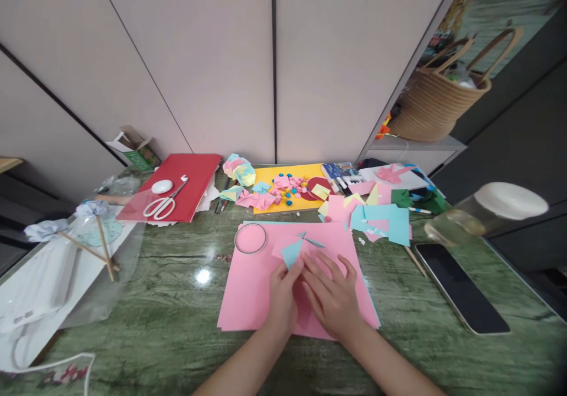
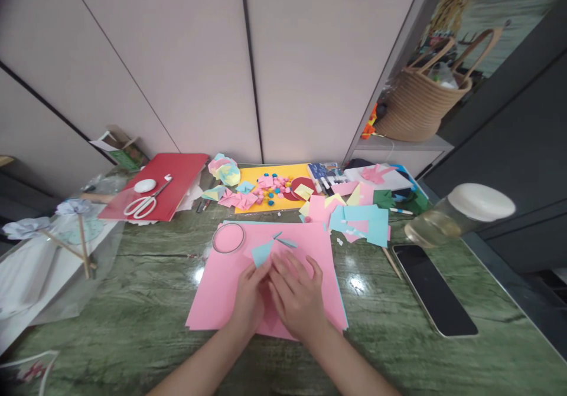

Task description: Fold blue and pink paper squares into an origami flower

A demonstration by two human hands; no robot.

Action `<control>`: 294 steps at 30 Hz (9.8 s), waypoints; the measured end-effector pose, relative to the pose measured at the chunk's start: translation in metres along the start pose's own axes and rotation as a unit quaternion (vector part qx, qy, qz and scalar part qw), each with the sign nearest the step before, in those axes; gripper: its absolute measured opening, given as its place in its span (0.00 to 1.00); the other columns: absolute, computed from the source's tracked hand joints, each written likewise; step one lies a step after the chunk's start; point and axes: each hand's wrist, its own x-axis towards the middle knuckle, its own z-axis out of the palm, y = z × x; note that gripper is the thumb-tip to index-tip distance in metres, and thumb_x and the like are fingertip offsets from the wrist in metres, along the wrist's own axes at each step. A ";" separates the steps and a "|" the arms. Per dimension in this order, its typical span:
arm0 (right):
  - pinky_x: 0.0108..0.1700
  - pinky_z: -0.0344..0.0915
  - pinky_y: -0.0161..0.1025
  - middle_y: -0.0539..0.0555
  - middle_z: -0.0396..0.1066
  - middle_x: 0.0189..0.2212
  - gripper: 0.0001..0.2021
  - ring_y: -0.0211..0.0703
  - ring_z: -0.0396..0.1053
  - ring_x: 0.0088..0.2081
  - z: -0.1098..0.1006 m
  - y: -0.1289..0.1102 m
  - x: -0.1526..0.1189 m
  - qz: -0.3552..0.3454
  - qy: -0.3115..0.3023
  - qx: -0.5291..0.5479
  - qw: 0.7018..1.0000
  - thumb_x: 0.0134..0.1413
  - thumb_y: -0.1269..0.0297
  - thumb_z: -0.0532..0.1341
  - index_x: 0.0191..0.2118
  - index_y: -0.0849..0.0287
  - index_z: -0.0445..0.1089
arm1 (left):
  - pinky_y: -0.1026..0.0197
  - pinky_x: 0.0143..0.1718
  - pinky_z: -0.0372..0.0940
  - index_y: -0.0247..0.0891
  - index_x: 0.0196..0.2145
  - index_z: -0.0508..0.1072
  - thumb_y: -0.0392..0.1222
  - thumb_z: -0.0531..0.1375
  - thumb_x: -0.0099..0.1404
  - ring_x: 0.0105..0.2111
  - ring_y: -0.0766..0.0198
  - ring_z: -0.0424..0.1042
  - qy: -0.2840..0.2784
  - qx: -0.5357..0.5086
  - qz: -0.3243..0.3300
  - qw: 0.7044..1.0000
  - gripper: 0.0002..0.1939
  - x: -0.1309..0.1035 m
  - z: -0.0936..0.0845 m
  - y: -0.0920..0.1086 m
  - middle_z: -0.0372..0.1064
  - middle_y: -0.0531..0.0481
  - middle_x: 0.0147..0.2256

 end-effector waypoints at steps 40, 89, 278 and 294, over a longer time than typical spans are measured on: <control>0.31 0.58 0.36 0.50 0.68 0.19 0.08 0.36 0.61 0.24 -0.001 0.010 -0.002 0.515 -0.015 0.625 0.587 0.42 0.62 0.64 0.25 0.62 0.71 | 0.63 0.31 0.58 0.30 0.26 0.71 0.41 0.62 0.52 0.26 0.66 0.63 -0.100 0.178 0.018 0.979 0.09 -0.003 -0.006 -0.004 0.68 0.50 0.24; 0.40 0.62 0.39 0.54 0.73 0.35 0.13 0.43 0.67 0.36 -0.001 0.016 0.004 0.524 0.051 0.612 0.590 0.42 0.62 0.64 0.37 0.59 0.71 | 0.65 0.27 0.57 0.34 0.24 0.71 0.48 0.56 0.56 0.24 0.66 0.63 -0.159 0.355 0.050 0.920 0.14 0.009 -0.009 0.025 0.66 0.51 0.22; 0.50 0.50 0.54 0.55 0.53 0.55 0.20 0.54 0.52 0.55 -0.021 0.003 0.001 0.095 -0.014 -0.053 0.994 0.48 0.76 0.54 0.44 0.45 0.68 | 0.54 0.43 0.62 0.34 0.42 0.63 0.38 0.63 0.51 0.39 0.55 0.69 -0.004 0.065 0.010 0.998 0.20 -0.007 -0.001 0.010 0.69 0.42 0.39; 0.39 0.57 0.43 0.54 0.63 0.34 0.09 0.43 0.63 0.37 -0.034 0.014 0.002 0.061 0.116 -0.028 0.991 0.43 0.72 0.60 0.34 0.55 0.65 | 0.56 0.41 0.62 0.35 0.42 0.66 0.38 0.63 0.50 0.38 0.56 0.70 -0.038 -0.005 -0.042 0.998 0.20 -0.004 0.000 0.014 0.70 0.42 0.40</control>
